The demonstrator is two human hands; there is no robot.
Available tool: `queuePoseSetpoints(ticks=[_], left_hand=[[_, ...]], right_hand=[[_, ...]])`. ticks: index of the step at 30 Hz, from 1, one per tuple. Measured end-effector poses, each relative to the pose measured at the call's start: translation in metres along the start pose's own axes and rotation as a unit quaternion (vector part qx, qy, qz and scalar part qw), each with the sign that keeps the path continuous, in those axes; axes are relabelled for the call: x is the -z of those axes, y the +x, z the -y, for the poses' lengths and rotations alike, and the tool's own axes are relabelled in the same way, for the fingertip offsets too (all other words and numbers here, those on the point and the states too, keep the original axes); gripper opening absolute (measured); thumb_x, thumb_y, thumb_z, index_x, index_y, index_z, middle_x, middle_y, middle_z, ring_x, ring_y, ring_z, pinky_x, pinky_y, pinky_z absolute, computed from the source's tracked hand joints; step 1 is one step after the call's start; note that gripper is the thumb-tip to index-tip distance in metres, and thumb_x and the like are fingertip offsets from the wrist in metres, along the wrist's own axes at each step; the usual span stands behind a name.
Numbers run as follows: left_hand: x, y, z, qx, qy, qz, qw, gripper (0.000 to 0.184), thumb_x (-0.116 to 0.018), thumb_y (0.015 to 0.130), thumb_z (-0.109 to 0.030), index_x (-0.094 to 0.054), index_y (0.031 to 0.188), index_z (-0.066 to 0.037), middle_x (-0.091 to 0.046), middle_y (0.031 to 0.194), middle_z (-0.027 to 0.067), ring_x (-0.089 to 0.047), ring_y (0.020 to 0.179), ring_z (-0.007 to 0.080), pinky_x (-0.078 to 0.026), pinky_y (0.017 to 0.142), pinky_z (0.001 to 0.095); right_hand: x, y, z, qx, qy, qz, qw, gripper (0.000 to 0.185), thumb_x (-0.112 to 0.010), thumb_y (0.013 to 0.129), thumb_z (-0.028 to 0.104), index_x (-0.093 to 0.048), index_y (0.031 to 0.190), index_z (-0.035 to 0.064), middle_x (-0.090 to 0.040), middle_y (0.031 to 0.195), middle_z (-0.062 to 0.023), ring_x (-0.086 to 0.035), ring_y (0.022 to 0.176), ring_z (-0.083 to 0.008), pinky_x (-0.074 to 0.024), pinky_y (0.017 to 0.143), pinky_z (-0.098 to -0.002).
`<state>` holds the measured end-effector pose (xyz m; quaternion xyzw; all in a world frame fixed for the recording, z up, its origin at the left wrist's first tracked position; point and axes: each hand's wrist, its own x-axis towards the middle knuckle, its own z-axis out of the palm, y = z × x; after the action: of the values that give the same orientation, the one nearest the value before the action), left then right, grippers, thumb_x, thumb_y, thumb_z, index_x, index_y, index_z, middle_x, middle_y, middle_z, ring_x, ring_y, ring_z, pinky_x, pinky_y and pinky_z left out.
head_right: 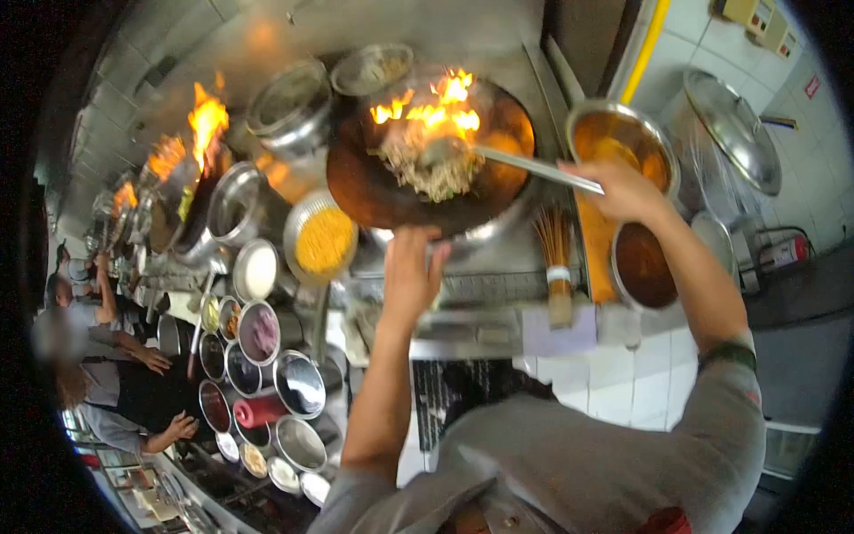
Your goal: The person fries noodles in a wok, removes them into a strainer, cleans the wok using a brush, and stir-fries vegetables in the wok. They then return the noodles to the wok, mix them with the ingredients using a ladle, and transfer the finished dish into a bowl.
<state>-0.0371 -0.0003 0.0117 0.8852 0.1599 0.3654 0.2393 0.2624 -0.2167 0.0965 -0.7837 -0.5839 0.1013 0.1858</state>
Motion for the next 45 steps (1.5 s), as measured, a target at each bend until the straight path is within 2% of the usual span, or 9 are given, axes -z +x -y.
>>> queuePoseSetpoints(ticks=[5,6,7,9,15,30,38,42,45], left_hand=[[0.034,-0.002,-0.036,0.021,-0.004,0.023,1.0,0.015,-0.073,0.089,-0.01,-0.062,0.096,-0.002,-0.057,0.093,0.017,-0.053,0.088,0.0384,-0.042,0.078,0.0466],[0.035,0.002,-0.043,0.017,-0.02,0.008,1.0,0.015,-0.073,0.088,-0.009,-0.062,0.095,-0.002,-0.057,0.093,0.0169,-0.053,0.087,0.0382,-0.042,0.078,0.0463],[0.036,0.0,-0.05,0.016,-0.035,-0.007,0.999,0.015,-0.073,0.088,-0.009,-0.062,0.095,-0.002,-0.057,0.093,0.0168,-0.053,0.087,0.038,-0.042,0.078,0.046],[0.016,-0.002,-0.033,0.03,-0.02,-0.012,0.999,0.013,-0.073,0.088,-0.008,-0.063,0.094,-0.002,-0.057,0.093,0.0165,-0.053,0.088,0.0382,-0.043,0.079,0.0453],[0.038,-0.067,-0.05,-0.004,-0.038,0.008,0.999,0.015,-0.075,0.086,-0.008,-0.064,0.094,-0.002,-0.059,0.094,0.018,-0.056,0.093,0.0397,-0.043,0.083,0.0477],[0.062,-0.026,-0.046,-0.003,-0.05,0.005,0.999,0.015,-0.071,0.089,-0.011,-0.061,0.096,-0.002,-0.056,0.092,0.0177,-0.053,0.091,0.0387,-0.043,0.082,0.0471],[0.026,-0.062,-0.009,-0.026,-0.05,0.009,0.998,0.015,-0.071,0.087,-0.008,-0.058,0.092,-0.002,-0.053,0.091,0.0178,-0.051,0.09,0.0402,-0.043,0.079,0.049],[0.042,-0.03,-0.02,0.005,-0.061,0.017,0.998,0.015,-0.071,0.087,-0.007,-0.058,0.092,-0.003,-0.054,0.091,0.0177,-0.052,0.09,0.0401,-0.043,0.079,0.0483],[0.021,-0.007,-0.003,0.005,-0.044,0.009,0.999,0.014,-0.071,0.088,-0.008,-0.062,0.095,-0.001,-0.057,0.094,0.0177,-0.054,0.092,0.0402,-0.045,0.082,0.0493]], right_hand=[[0.049,0.012,-0.024,0.072,0.048,0.073,0.994,0.062,-0.066,0.087,0.002,-0.057,0.147,0.0197,-0.075,0.114,-0.0124,-0.071,0.092,-0.0281,-0.0541,0.087,-0.0409],[0.088,0.008,0.019,-0.259,0.19,0.198,0.926,0.066,-0.066,0.086,0.0,-0.056,0.148,0.0209,-0.075,0.109,-0.0084,-0.068,0.089,-0.0202,-0.0536,0.081,-0.0363],[0.089,0.009,0.008,-0.27,0.189,0.236,0.914,0.065,-0.066,0.086,0.001,-0.057,0.147,0.0206,-0.074,0.106,-0.0081,-0.066,0.084,-0.0173,-0.0528,0.078,-0.0324],[0.057,0.025,-0.009,-0.051,0.011,0.164,0.985,0.066,-0.064,0.083,0.0,-0.055,0.147,0.0135,-0.073,0.118,-0.0128,-0.069,0.093,-0.0258,-0.0528,0.091,-0.0386],[0.048,-0.004,0.003,0.04,-0.093,0.016,0.995,0.062,-0.064,0.085,0.0,-0.058,0.144,0.0191,-0.069,0.129,-0.0145,-0.067,0.115,-0.0327,-0.0513,0.1,-0.0401],[0.053,-0.033,0.013,-0.101,0.169,0.111,0.974,0.063,-0.065,0.083,0.0,-0.06,0.142,0.0175,-0.07,0.127,-0.016,-0.069,0.111,-0.03,-0.0501,0.104,-0.0371],[0.027,-0.007,0.047,-0.053,-0.117,0.008,0.992,0.067,-0.065,0.08,0.0,-0.06,0.143,0.0212,-0.071,0.124,-0.0142,-0.069,0.105,-0.0346,-0.0528,0.097,-0.0385],[0.045,-0.037,0.015,-0.102,0.165,0.027,0.981,0.067,-0.061,0.082,-0.004,-0.059,0.144,0.02,-0.071,0.122,-0.0172,-0.072,0.101,-0.029,-0.0532,0.09,-0.0357],[0.023,-0.009,0.045,-0.095,0.027,-0.001,0.995,0.061,-0.064,0.086,0.002,-0.057,0.145,0.0146,-0.07,0.128,-0.0123,-0.069,0.114,-0.021,-0.0503,0.098,-0.0315]])
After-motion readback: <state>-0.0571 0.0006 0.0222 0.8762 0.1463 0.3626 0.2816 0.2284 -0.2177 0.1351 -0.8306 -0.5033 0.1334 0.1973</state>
